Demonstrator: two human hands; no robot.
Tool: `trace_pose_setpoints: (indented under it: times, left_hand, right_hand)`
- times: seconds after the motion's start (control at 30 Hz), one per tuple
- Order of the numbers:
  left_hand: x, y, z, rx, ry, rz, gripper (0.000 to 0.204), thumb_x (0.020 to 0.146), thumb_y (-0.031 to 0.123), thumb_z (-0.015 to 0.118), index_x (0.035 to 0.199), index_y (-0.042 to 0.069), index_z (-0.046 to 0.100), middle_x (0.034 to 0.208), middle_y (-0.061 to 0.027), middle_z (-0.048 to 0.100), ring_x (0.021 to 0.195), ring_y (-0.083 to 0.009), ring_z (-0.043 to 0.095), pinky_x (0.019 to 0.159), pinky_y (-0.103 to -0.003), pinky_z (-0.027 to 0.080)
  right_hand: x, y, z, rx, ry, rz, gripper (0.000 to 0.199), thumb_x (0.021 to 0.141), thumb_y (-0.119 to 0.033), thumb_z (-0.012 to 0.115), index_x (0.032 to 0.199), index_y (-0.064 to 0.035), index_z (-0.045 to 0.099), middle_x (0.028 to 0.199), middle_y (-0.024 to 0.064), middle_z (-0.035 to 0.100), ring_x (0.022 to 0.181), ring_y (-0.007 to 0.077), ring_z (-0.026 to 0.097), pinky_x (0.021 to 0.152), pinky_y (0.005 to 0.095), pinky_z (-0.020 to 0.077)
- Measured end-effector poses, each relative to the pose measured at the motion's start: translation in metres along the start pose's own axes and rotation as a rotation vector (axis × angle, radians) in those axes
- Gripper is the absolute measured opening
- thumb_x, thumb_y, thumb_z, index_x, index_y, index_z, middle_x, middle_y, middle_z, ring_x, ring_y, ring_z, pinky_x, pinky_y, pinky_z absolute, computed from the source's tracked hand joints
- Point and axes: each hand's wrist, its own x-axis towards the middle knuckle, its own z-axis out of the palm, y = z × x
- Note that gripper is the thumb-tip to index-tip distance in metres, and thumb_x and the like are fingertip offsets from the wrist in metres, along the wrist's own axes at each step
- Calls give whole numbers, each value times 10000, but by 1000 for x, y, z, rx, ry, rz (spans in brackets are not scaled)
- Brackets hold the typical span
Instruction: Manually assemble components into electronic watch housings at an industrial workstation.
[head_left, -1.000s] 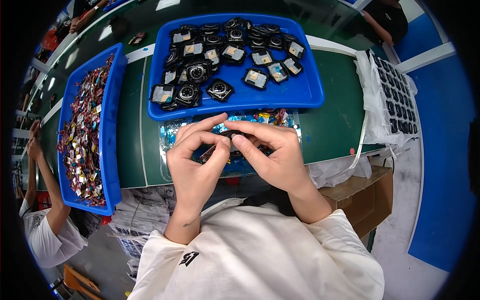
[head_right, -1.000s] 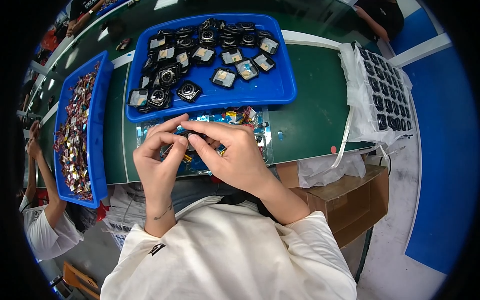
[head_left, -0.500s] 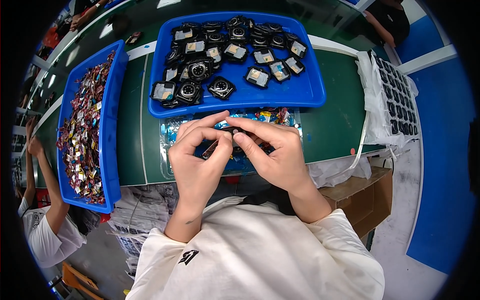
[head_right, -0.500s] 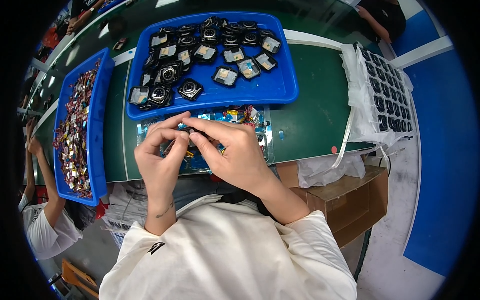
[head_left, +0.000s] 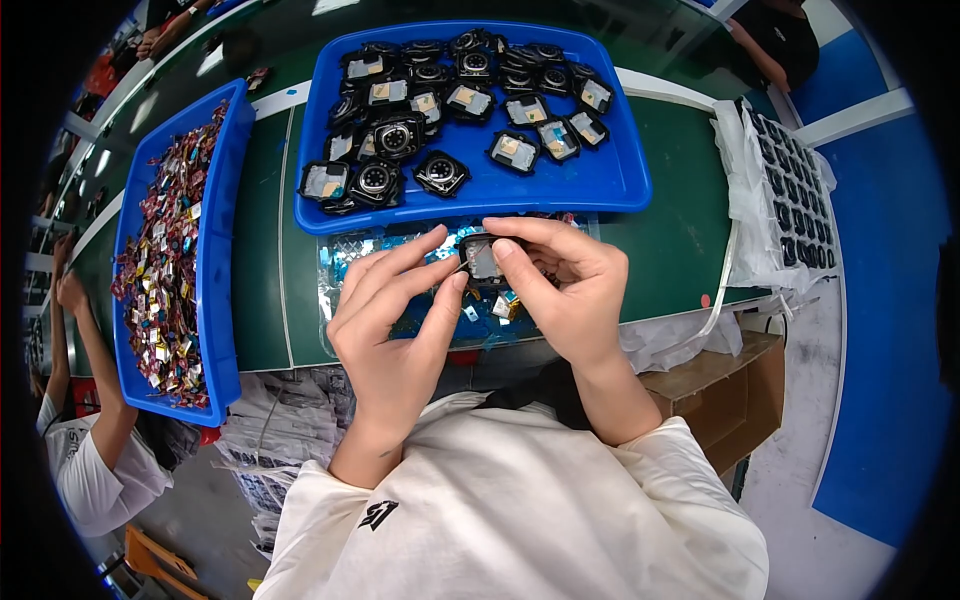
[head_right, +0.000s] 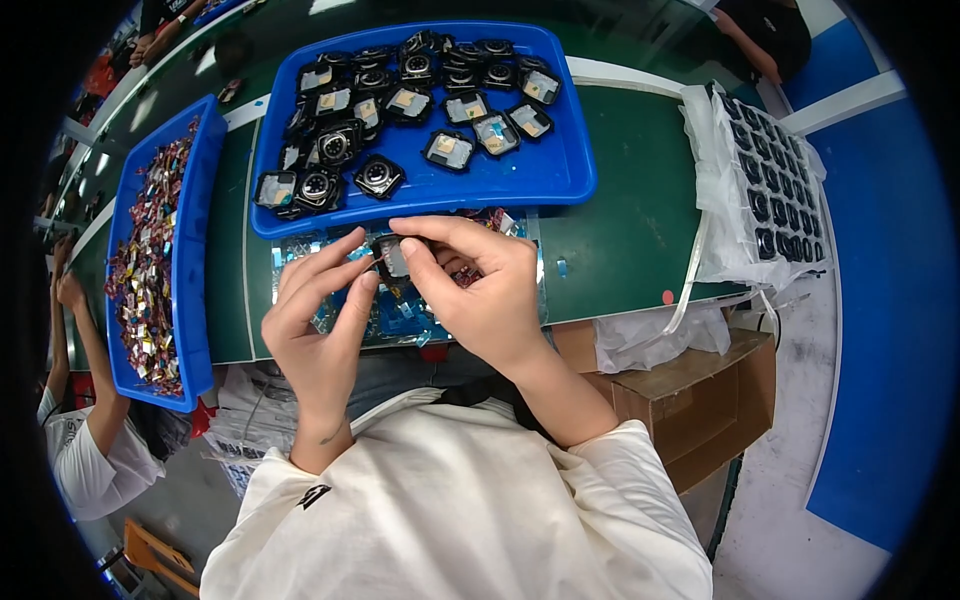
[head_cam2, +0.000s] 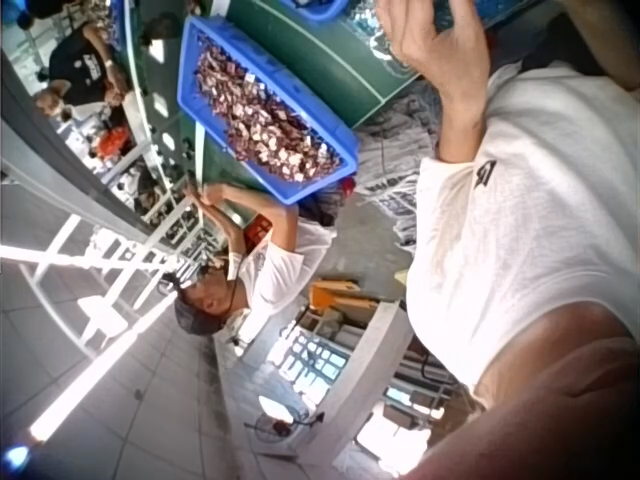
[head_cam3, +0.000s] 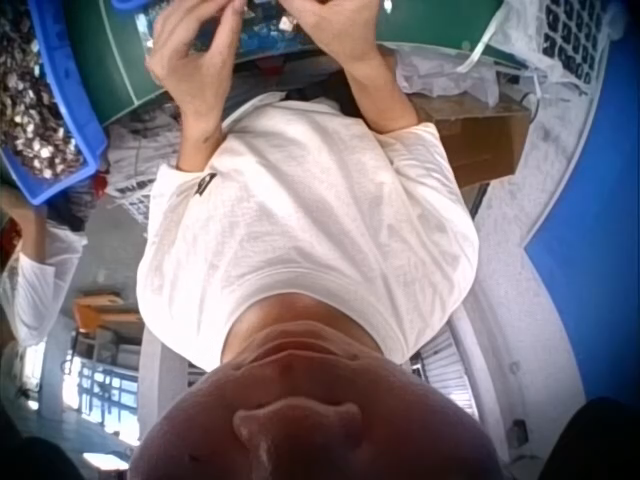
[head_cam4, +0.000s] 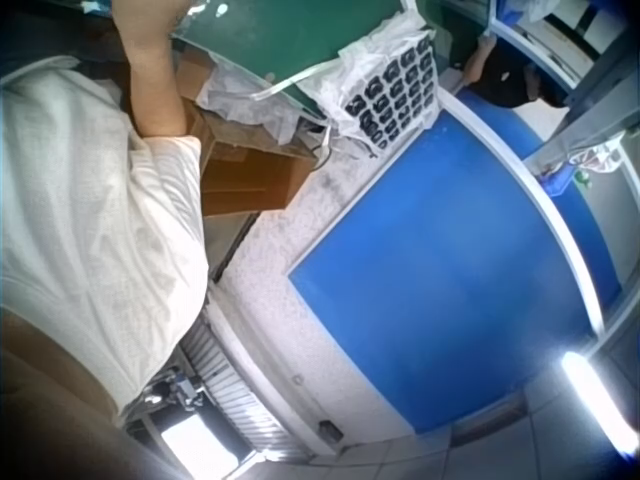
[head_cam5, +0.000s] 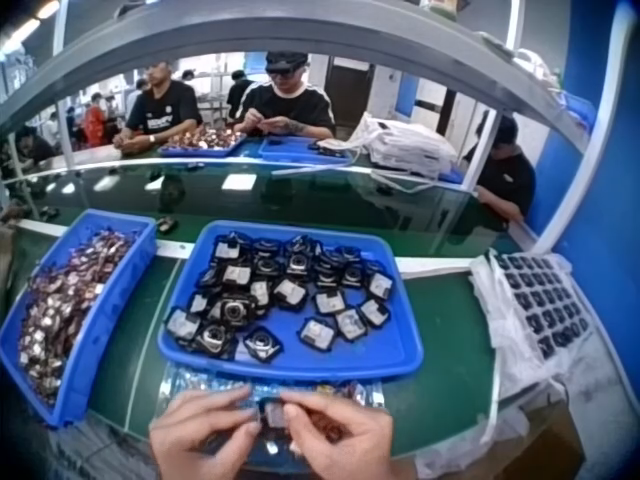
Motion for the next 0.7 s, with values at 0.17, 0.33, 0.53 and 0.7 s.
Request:
trace_pose_setpoints:
  times: [0.17,0.33,0.53,0.7]
  left_hand:
    - [-1,2,-8,69,-39,55,137,694,11,772,820,35,722,815,-75,687,769,-188,610,684,-281,456]
    - [-3,0,-10,-98,-105,-39,130,723,3,755,846,15,716,773,-78,674,735,-169,607,664,-261,448]
    - [-6,-5,-10,-672,-240,-483,103,818,1,697,905,-53,694,811,-92,683,735,-106,609,665,-215,462]
    - [-7,-8,-10,-786,-251,-552,102,843,-6,675,927,-60,690,836,-101,688,757,-107,629,673,-209,484]
  right_hand:
    - [3,-3,-3,185,-21,118,161,814,-3,680,974,13,688,761,15,661,639,27,597,558,154,457]
    - [3,-1,-3,161,-2,74,149,777,0,701,924,7,685,775,26,671,659,53,615,584,178,481]
    - [1,3,-4,-167,-2,-266,149,722,74,671,866,36,662,856,111,693,760,113,659,654,213,522]
    - [-1,-1,-2,-41,-3,-148,124,734,23,692,856,0,689,808,65,699,686,92,659,606,214,517]
